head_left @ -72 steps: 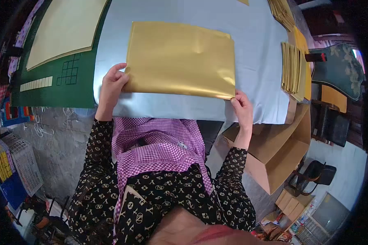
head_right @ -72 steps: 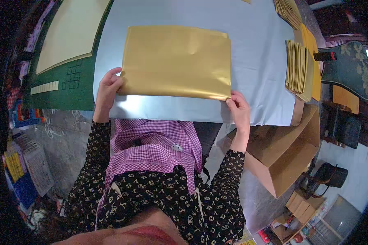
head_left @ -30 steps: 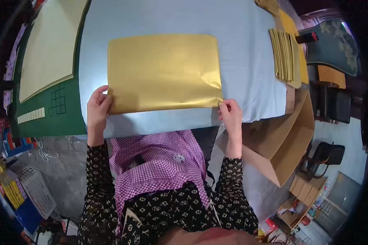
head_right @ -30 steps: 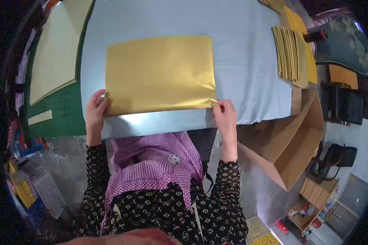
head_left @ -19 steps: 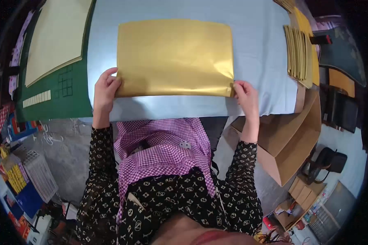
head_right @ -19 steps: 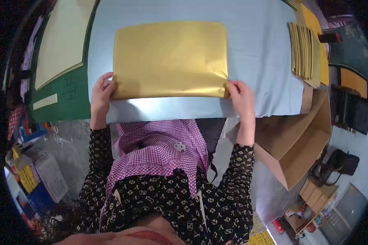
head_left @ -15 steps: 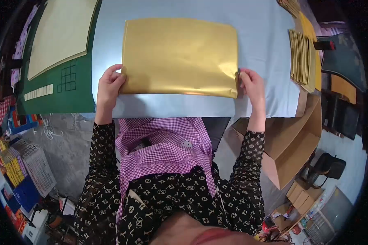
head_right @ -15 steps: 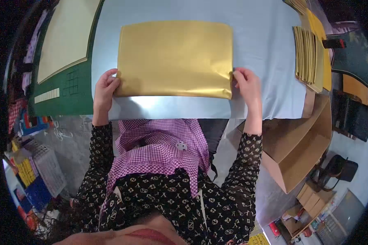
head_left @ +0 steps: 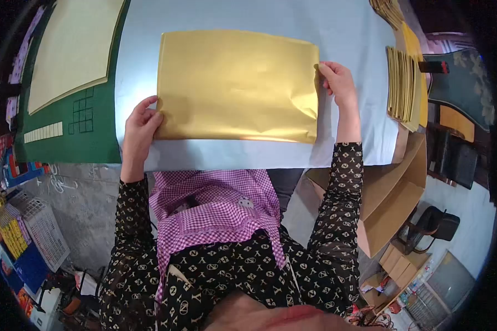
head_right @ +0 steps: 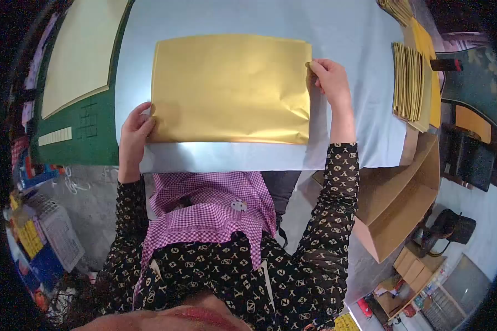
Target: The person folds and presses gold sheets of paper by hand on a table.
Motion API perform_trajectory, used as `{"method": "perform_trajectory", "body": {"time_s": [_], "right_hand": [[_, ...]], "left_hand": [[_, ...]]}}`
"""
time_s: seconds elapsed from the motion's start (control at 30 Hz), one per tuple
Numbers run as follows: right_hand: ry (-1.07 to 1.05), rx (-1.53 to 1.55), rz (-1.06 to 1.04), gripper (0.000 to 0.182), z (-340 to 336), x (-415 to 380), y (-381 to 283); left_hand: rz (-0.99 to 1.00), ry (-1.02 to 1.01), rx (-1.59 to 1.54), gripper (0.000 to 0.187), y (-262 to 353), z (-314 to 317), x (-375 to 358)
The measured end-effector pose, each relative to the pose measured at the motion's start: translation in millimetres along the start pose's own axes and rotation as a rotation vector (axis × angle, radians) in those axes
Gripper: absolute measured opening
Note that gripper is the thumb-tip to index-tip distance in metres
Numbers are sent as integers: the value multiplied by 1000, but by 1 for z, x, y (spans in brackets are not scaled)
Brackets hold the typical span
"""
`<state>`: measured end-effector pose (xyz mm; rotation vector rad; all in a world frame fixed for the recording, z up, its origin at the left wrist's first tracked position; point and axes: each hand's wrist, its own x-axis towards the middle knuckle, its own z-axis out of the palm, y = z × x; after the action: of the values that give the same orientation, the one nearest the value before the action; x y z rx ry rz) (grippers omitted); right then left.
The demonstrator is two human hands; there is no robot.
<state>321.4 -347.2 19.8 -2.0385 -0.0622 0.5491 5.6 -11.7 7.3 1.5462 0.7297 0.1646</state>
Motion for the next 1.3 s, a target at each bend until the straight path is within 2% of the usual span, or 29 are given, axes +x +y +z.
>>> {"method": "perform_trajectory", "body": {"time_s": [0.27,0.47,0.7,0.77,0.83,1.17,1.3], "right_hand": [[63,-75,7,20,8,11,-7],[110,-153,-46,22,12,18,0],[109,-280,-102,25,15,17,-3],[108,-254,-175,26,14,26,11],[147,-272,-123,27,14,24,10],[137,-374,-139,32,11,26,9],[151,-381,-138,32,11,29,12]], "left_hand": [[-24,38,-10,38,0,2,-5],[-33,28,-86,38,-1,1,-4],[-15,63,13,35,6,4,-6],[4,52,-69,35,4,6,-5],[-18,50,-92,35,1,3,-6],[22,27,-3,32,5,6,-8],[114,84,193,30,7,8,-8]]}}
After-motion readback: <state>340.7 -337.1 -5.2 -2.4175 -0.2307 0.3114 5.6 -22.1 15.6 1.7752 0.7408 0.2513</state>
